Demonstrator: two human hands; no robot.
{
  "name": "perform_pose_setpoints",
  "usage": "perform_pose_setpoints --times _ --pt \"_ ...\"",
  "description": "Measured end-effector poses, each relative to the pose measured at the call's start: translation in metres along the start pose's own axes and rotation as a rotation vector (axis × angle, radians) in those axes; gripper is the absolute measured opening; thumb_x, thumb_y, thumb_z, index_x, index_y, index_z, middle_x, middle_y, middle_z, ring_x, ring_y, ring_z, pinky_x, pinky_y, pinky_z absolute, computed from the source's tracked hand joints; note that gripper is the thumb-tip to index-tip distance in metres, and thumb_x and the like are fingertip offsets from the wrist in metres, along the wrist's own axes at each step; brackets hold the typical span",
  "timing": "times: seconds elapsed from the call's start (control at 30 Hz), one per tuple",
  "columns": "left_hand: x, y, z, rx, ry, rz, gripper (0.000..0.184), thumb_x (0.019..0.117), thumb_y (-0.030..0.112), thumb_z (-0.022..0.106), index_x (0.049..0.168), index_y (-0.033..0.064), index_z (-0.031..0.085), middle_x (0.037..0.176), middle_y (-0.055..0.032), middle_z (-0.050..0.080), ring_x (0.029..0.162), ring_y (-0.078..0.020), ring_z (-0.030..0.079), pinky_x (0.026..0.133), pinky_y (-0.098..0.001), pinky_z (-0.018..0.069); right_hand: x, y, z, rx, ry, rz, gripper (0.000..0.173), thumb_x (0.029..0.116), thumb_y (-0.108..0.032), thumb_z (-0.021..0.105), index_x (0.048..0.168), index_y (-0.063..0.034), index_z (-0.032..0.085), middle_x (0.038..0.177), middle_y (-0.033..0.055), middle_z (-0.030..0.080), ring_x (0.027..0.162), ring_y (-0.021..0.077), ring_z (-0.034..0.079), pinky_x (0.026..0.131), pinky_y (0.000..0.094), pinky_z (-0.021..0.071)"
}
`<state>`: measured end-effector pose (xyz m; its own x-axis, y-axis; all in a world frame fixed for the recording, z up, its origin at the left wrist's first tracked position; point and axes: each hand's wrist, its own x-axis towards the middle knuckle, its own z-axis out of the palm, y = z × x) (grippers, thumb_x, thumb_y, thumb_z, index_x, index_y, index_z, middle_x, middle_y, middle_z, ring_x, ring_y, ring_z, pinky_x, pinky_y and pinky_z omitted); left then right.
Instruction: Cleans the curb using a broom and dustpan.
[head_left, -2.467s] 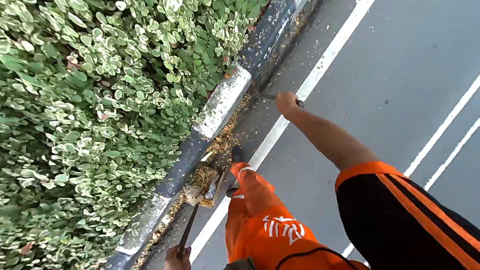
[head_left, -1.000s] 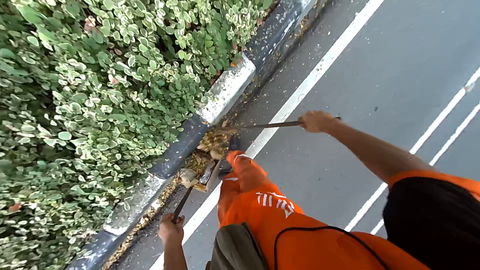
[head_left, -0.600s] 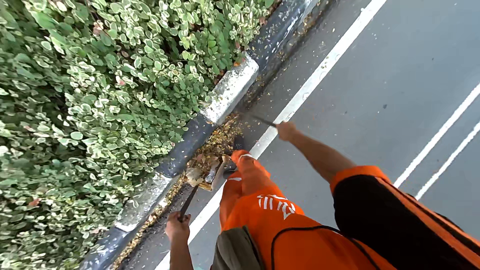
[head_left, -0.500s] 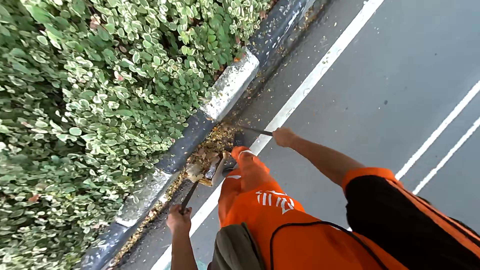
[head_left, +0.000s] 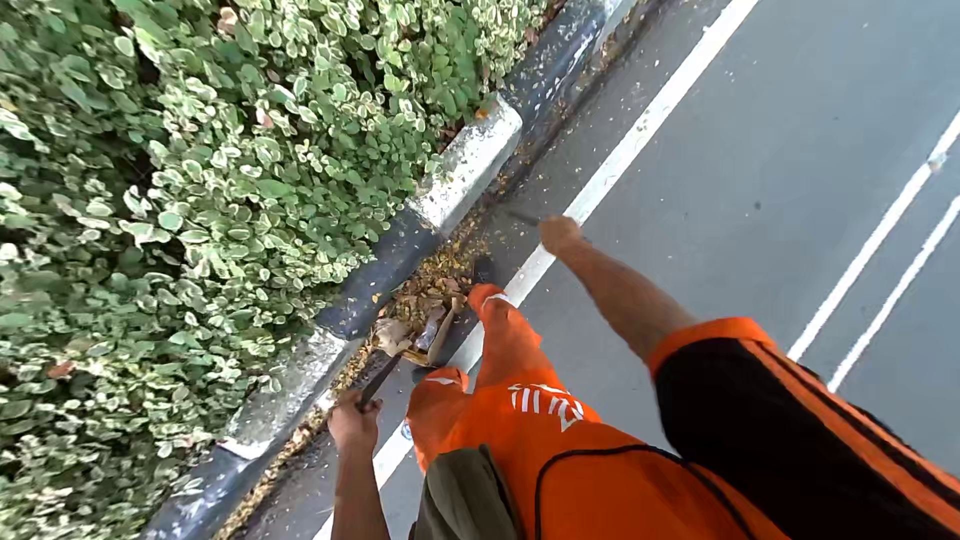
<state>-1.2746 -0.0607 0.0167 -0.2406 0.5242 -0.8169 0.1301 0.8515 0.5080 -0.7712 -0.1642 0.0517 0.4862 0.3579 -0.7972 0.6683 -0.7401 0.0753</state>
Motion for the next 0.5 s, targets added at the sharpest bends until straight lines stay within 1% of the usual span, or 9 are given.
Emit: perform_pose_setpoints --times 0.07,0.1,0.17,0.2,0.23,0.3,0.33,0.4,0.5 --pt "0.003 0.004 -0.014 -0.001 -0.070 0.025 0.013 0.0977 0.013 0.049 0.085 0.0122 0.049 0.064 -0.0006 0.050 0.049 -0.0148 0.048 0.050 -0.0351 0.0506 -0.016 -0.045 0.045 -0.046 -0.096 -0.067 0.032 0.0990 -0.006 0.062 0.130 0.0032 0.065 0.137 0.0281 0.061 0.126 0.0479 0.060 0.097 0.0673 0.0510" --pt "0.004 0.004 -0.026 -0.003 -0.102 0.033 0.015 0.0985 0.014 0.048 0.084 0.0131 0.048 0.064 -0.0001 0.050 0.050 -0.0144 0.048 0.050 -0.0346 0.0502 -0.031 -0.058 0.065 -0.063 -0.123 -0.109 0.032 0.0987 -0.005 0.061 0.129 0.0031 0.066 0.137 0.0277 0.061 0.126 0.0470 0.060 0.098 0.0662 0.0512" --pt "0.010 -0.001 -0.049 -0.064 -0.136 0.040 0.016 0.0986 0.015 0.046 0.082 0.0148 0.047 0.064 0.0006 0.050 0.050 -0.0144 0.047 0.051 -0.0347 0.0494 -0.061 -0.053 0.091 -0.122 -0.115 -0.223 0.029 0.0977 -0.006 0.063 0.124 0.0044 0.067 0.131 0.0281 0.063 0.122 0.0468 0.062 0.096 0.0659 0.0522" --pt "0.015 -0.001 -0.063 -0.110 -0.146 0.041 0.015 0.0987 0.016 0.046 0.083 0.0160 0.046 0.064 0.0013 0.049 0.050 -0.0139 0.047 0.050 -0.0340 0.0490 -0.076 -0.039 0.093 -0.144 -0.103 -0.257 0.029 0.0968 -0.009 0.064 0.122 0.0041 0.067 0.128 0.0284 0.064 0.119 0.0475 0.063 0.094 0.0674 0.0523" --pt "0.021 -0.001 -0.079 -0.171 -0.150 0.036 0.016 0.0987 0.016 0.045 0.083 0.0173 0.046 0.063 0.0022 0.047 0.050 -0.0134 0.046 0.050 -0.0340 0.0489 -0.097 -0.022 0.094 -0.163 -0.094 -0.256 0.028 0.0980 -0.013 0.065 0.121 0.0024 0.068 0.125 0.0280 0.065 0.117 0.0477 0.064 0.093 0.0686 0.0524" --pt "0.031 -0.005 -0.120 -0.293 -0.145 0.003 0.019 0.1005 0.023 0.042 0.082 0.0201 0.044 0.060 0.0041 0.046 0.050 -0.0124 0.048 0.051 -0.0346 0.0503 -0.150 0.012 0.098 -0.207 -0.089 -0.195 0.027 0.1011 -0.022 0.062 0.119 -0.0034 0.070 0.118 0.0253 0.069 0.113 0.0463 0.066 0.089 0.0686 0.0538" --pt "0.036 -0.010 -0.145 -0.346 -0.135 -0.008 0.021 0.1007 0.026 0.042 0.081 0.0210 0.044 0.060 0.0046 0.046 0.051 -0.0126 0.049 0.053 -0.0356 0.0513 -0.181 0.025 0.102 -0.226 -0.106 -0.150 0.028 0.1031 -0.024 0.060 0.121 -0.0040 0.069 0.116 0.0249 0.069 0.112 0.0460 0.067 0.089 0.0681 0.0535" --pt "0.038 -0.018 -0.190 -0.395 -0.134 -0.001 0.021 0.1021 0.028 0.041 0.083 0.0215 0.044 0.064 0.0040 0.046 0.056 -0.0137 0.050 0.058 -0.0381 0.0525 -0.241 0.053 0.116 -0.223 -0.096 -0.036 0.029 0.1044 -0.026 0.058 0.121 -0.0034 0.067 0.109 0.0244 0.070 0.106 0.0452 0.068 0.087 0.0654 0.0543" --pt "0.034 -0.019 -0.234 -0.429 -0.133 0.013 0.023 0.1017 0.028 0.039 0.080 0.0225 0.044 0.061 0.0051 0.046 0.055 -0.0123 0.050 0.058 -0.0368 0.0534 -0.290 0.118 0.150 -0.143 0.011 0.173 0.031 0.1020 -0.022 0.062 0.127 -0.0022 0.063 0.110 0.0261 0.070 0.104 0.0483 0.068 0.083 0.0656 0.0547"
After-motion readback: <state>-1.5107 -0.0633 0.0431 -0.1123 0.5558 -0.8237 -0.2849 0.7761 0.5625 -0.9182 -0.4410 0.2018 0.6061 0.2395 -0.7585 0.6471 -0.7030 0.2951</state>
